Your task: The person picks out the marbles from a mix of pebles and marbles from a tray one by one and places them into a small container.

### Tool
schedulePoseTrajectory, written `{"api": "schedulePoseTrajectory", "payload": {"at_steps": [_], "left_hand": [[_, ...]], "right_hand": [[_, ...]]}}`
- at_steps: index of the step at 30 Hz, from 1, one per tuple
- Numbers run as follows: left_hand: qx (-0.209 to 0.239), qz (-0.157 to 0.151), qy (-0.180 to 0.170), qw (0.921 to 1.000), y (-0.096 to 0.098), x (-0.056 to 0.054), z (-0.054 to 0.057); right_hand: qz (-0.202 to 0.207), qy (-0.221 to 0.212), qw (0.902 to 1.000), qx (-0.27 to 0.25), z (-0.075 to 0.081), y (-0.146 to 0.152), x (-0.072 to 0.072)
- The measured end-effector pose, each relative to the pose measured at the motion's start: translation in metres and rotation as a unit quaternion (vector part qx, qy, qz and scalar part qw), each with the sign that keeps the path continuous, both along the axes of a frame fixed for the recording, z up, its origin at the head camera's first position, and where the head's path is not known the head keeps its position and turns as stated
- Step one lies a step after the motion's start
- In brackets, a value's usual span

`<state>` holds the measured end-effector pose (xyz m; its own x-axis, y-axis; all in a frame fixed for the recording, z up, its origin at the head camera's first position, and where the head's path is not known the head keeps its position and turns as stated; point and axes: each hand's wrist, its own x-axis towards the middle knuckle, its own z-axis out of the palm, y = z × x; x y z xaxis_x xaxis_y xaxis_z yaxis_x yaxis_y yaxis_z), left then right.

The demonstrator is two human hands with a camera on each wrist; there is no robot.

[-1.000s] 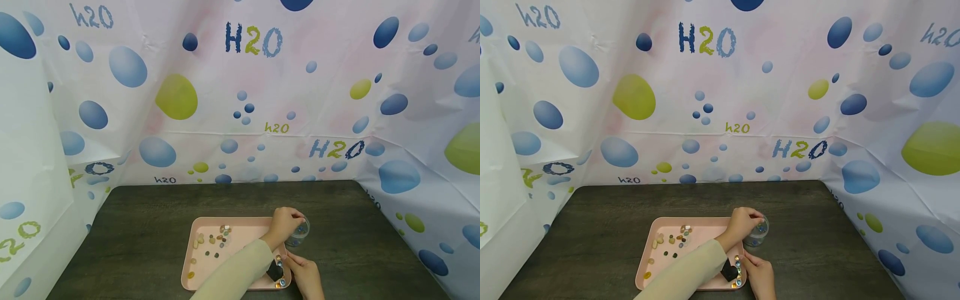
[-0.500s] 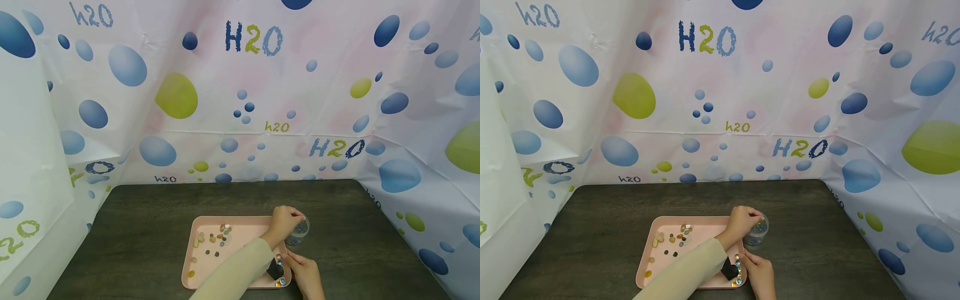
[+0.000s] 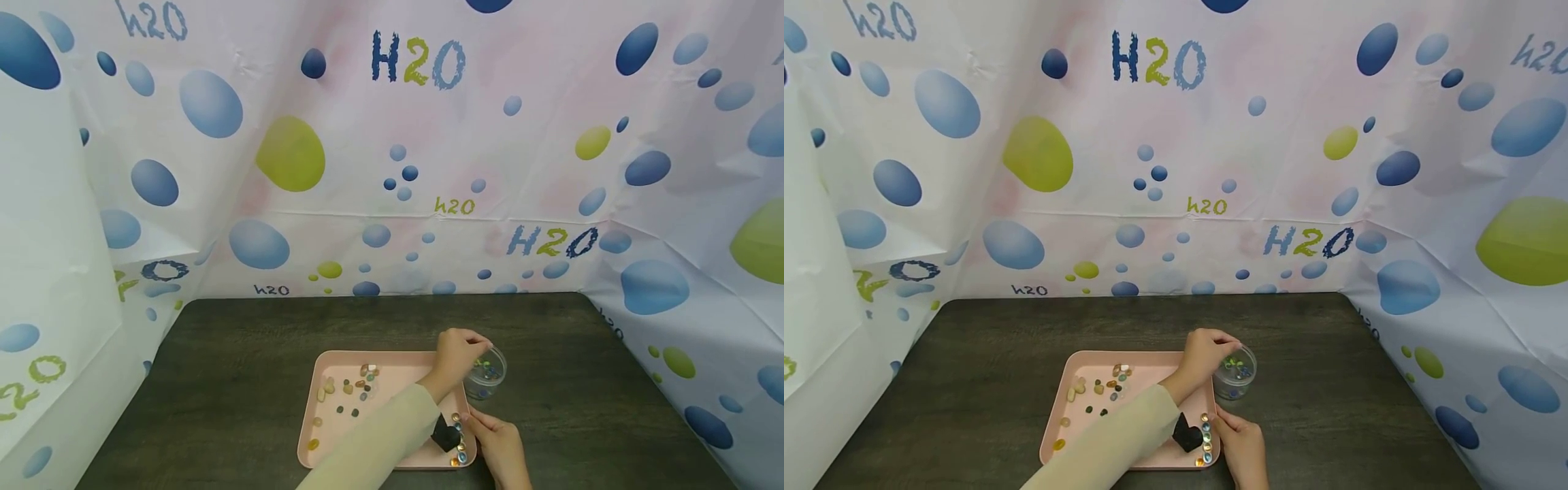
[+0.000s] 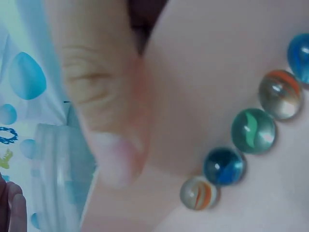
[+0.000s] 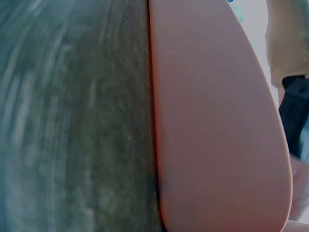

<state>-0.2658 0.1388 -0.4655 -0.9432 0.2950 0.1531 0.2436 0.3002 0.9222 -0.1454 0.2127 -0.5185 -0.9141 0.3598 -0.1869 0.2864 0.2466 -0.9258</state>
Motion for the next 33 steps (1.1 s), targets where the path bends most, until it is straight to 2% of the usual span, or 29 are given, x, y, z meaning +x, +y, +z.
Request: {"api": "schedulePoseTrajectory", "payload": {"at_steps": [7, 18, 22, 33], "left_hand": [[0.020, 0.002, -0.004, 0.9998, -0.013, 0.003, 0.006], [0.007, 0.002, -0.006, 1.0000, -0.037, 0.011, -0.001], [0.004, 0.004, -0.008, 1.0000, -0.044, 0.015, -0.003], [-0.005, 0.005, -0.028, 0.9996, -0.063, 0.034, -0.014]], "right_hand": [[-0.007, 0.001, 0.9996, -0.029, 0.001, 0.001, 0.000], [-0.005, -0.001, 0.9997, -0.026, 0.004, 0.002, 0.000], [-0.004, -0.005, 0.9991, -0.041, 0.003, 0.001, 0.001], [-0.003, -0.007, 0.9991, -0.042, 0.003, -0.002, 0.002]]}}
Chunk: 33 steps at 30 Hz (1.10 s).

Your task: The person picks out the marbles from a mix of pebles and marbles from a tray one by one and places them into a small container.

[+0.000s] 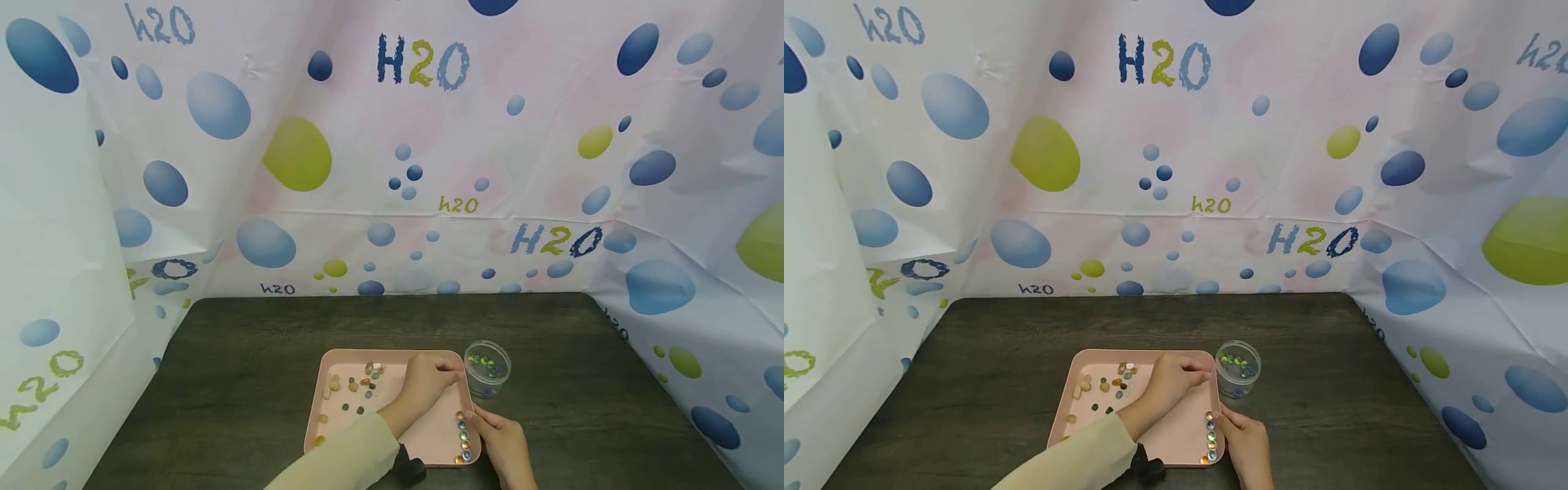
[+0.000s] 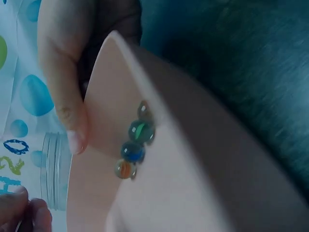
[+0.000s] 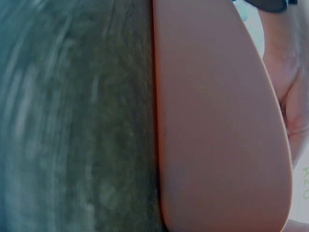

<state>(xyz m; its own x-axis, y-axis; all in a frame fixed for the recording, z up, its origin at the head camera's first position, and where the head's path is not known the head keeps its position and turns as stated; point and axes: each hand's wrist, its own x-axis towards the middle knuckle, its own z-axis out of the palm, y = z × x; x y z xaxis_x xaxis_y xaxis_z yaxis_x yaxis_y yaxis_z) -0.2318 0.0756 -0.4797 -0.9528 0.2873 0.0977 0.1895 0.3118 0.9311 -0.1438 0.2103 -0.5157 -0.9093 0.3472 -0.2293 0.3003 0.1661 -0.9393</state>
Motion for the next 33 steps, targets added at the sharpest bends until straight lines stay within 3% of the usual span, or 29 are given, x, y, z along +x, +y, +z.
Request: {"api": "schedulePoseTrajectory", "payload": {"at_steps": [11, 20, 33], "left_hand": [[-0.027, 0.010, -0.030, 0.9991, -0.006, 0.015, -0.010], [-0.041, -0.009, -0.014, 0.9990, -0.005, 0.020, -0.022], [-0.076, -0.022, 0.007, 0.9968, -0.001, 0.025, -0.031]], "right_hand": [[0.001, 0.001, 0.9999, 0.016, -0.002, 0.001, 0.000], [0.001, 0.003, 0.9999, -0.012, -0.003, 0.001, -0.001], [-0.003, 0.004, 0.9997, 0.023, -0.003, 0.000, -0.001]]}}
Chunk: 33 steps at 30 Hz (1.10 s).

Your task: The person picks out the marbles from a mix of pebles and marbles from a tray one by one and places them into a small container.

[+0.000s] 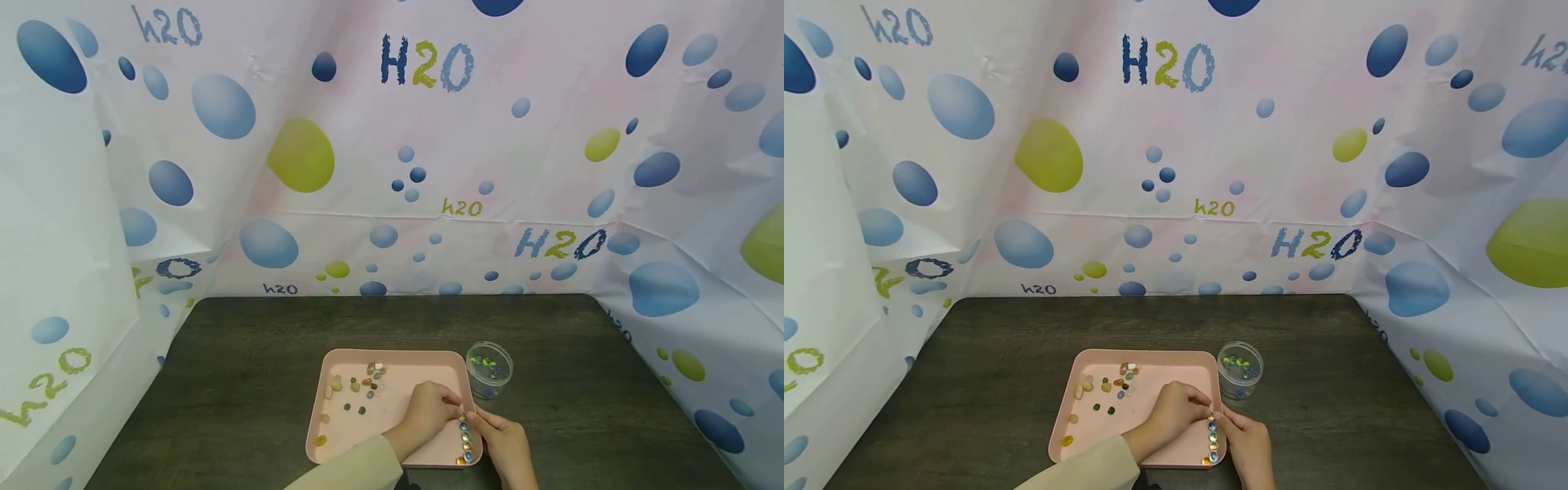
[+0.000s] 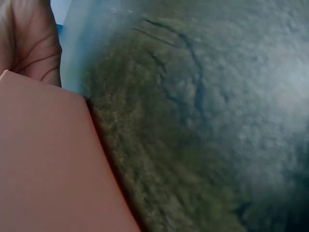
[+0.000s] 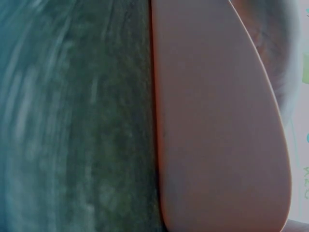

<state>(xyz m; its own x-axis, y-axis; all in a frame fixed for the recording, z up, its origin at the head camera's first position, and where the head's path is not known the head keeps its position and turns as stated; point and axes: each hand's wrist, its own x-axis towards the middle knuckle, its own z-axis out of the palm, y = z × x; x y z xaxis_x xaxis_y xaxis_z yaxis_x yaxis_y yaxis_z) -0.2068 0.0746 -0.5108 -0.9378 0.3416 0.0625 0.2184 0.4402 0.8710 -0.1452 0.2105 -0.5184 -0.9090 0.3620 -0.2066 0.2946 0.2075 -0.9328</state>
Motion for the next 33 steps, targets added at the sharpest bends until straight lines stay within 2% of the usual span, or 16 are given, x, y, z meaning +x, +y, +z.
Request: {"api": "schedulePoseTrajectory", "payload": {"at_steps": [15, 21, 27, 33], "left_hand": [[0.004, -0.010, 0.002, 0.9999, 0.0080, 0.0024, 0.0018], [-0.016, -0.022, 0.000, 0.9996, 0.0022, 0.0036, 0.0049], [-0.049, -0.053, 0.015, 0.9972, 0.0002, 0.0038, 0.0078], [-0.089, -0.079, 0.063, 0.9909, 0.0019, 0.0049, 0.0061]], "right_hand": [[-0.001, -0.007, 1.0000, 0.002, 0.0019, 0.0013, 0.0010], [0.010, -0.005, 0.9999, 0.002, 0.0022, -0.0004, 0.0005], [0.006, -0.003, 0.9997, 0.022, 0.0023, 0.0007, 0.0006], [0.006, -0.002, 0.9999, 0.011, 0.0018, 0.0019, 0.0010]]}}
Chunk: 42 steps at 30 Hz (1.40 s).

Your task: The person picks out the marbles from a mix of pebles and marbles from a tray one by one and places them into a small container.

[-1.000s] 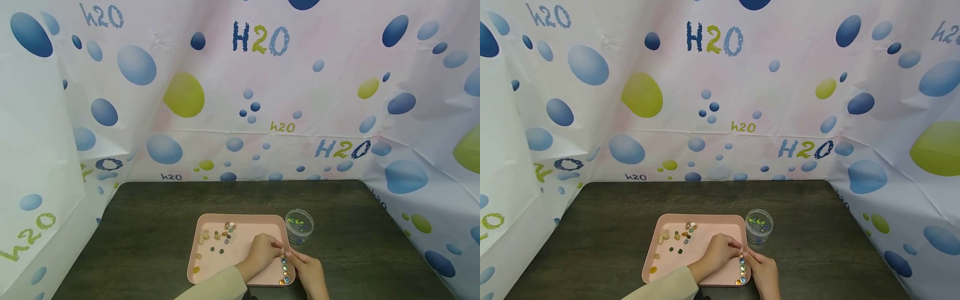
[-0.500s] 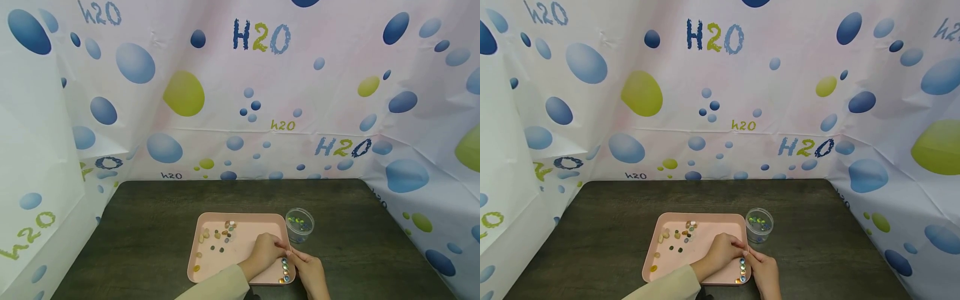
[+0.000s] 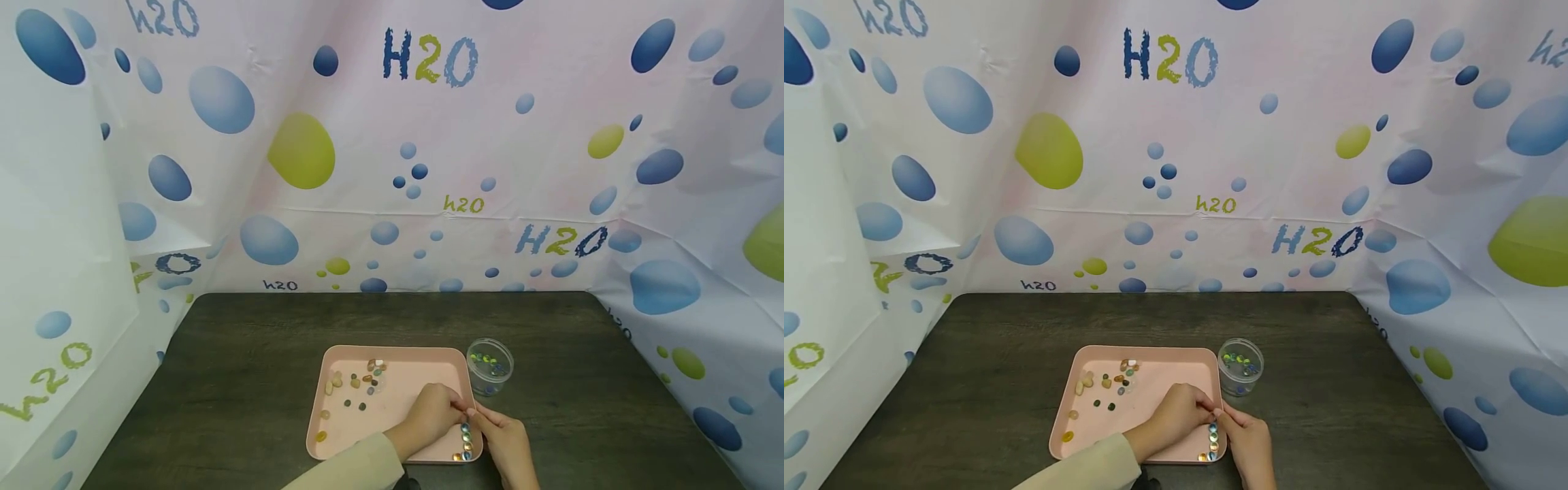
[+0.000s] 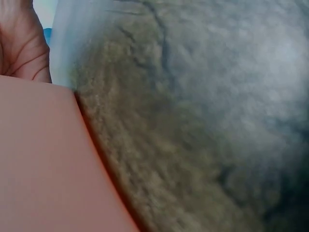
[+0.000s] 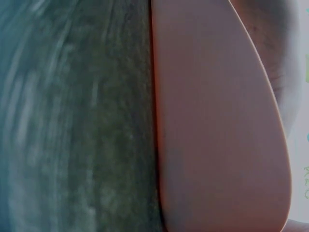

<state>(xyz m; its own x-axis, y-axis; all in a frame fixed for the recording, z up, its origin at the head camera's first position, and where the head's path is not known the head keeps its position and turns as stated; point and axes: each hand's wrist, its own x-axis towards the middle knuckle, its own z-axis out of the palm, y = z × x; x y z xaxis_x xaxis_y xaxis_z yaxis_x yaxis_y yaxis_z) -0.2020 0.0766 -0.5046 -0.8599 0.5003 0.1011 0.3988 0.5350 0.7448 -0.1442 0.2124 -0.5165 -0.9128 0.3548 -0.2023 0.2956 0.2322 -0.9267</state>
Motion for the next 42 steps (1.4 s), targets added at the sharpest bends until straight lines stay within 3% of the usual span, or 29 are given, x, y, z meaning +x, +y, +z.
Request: {"api": "schedulePoseTrajectory", "payload": {"at_steps": [6, 10, 21, 25, 31, 37, 42], "left_hand": [[-0.051, -0.023, 0.052, 0.9971, 0.000, -0.001, -0.002], [-0.062, -0.028, 0.072, 0.9951, -0.001, -0.002, -0.004], [-0.003, -0.025, 0.025, 0.9994, -0.001, -0.006, -0.003], [0.033, -0.011, 0.001, 0.9994, -0.002, -0.011, -0.001], [0.067, 0.026, 0.000, 0.9974, -0.002, -0.023, 0.012], [0.093, 0.023, -0.002, 0.9954, 0.003, -0.036, 0.030], [0.089, 0.035, -0.007, 0.9954, 0.008, -0.044, 0.038]], "right_hand": [[0.006, -0.002, 1.0000, 0.008, 0.001, 0.000, -0.001], [0.011, -0.006, 0.9999, -0.004, 0.001, 0.001, -0.001], [0.001, -0.012, 0.9998, 0.014, 0.001, 0.002, 0.000], [0.002, -0.014, 0.9999, 0.008, 0.001, 0.002, -0.001], [-0.002, -0.011, 0.9999, -0.005, 0.002, 0.001, -0.001], [0.004, -0.011, 0.9999, -0.004, 0.002, 0.001, -0.002], [0.009, -0.014, 0.9999, -0.001, 0.003, 0.000, -0.001]]}}
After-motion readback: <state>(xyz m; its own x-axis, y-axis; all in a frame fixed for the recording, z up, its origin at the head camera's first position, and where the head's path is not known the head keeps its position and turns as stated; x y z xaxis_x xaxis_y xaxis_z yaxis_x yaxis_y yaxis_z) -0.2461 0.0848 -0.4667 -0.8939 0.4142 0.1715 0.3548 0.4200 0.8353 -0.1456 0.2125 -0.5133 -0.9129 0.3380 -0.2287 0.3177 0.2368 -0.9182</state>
